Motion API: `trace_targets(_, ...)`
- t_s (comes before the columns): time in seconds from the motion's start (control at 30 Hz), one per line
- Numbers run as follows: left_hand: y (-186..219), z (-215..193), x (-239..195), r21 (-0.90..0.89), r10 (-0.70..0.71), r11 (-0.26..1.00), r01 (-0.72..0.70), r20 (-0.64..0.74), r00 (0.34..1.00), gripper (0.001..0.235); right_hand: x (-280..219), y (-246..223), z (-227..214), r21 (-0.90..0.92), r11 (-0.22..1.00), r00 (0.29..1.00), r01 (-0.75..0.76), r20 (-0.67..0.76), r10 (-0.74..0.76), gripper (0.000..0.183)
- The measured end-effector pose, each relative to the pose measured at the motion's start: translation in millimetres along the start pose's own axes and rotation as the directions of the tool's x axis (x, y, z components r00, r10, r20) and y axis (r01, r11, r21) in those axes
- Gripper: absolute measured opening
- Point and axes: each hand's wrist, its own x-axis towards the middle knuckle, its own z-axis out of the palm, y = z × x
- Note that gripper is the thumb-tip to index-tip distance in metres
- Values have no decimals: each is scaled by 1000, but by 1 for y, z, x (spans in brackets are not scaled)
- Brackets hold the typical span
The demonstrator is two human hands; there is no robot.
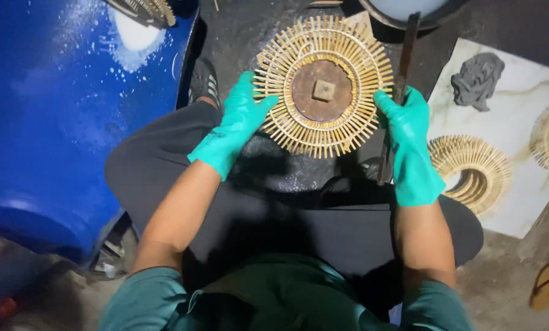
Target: Cleaning and scraping residue from bamboo furniture components using a specialized tool and a brush with liquid.
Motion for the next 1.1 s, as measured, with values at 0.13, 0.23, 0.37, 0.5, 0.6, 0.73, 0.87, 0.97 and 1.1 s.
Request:
trace_targets(0.13, 25, 8, -12, 296, 389, 876, -382, 36, 920, 71, -1, -4, 4, 14, 998, 998, 53, -36, -53, 36)
trace_targets(0.23, 71, 19, -8, 352, 578, 675, -648, 294, 761, 70, 0, 0, 0, -194, 973, 989, 123, -54, -135, 46)
trace_targets(0.37, 101, 35, 16, 358, 537, 550, -755, 541, 647, 84, 6, 0, -1, -244, 955, 979, 166, -73, -188, 57)
trace_targets(0.5, 101, 46, 23, 436, 333, 549, -713, 668, 666, 93, 4, 3, 4, -175, 976, 990, 128, -31, -135, 61)
trace_targets(0.6, 103, 50, 23, 495, 246, 529, -689, 687, 683, 93, 2, -5, 5, -161, 984, 997, 83, 7, -82, 63)
trace_targets(0.73, 116, 52, 22, 558, 120, 543, -628, 689, 715, 94, 3, -10, 6, -354, 926, 986, 132, -52, -160, 73)
trace_targets(0.87, 127, 50, 21, 591, 62, 536, -603, 685, 726, 95, 19, 9, 8, -591, 771, 929, 240, -90, -358, 90)
trace_targets(0.97, 116, 53, 20, 590, 81, 547, -594, 669, 739, 94, 11, -7, 6, -674, 692, 909, 260, -71, -410, 90)
trace_targets(1.1, 91, 46, -6, 467, 338, 628, -623, 557, 759, 86, 11, -18, 3, -165, 954, 968, 251, 71, -242, 64)
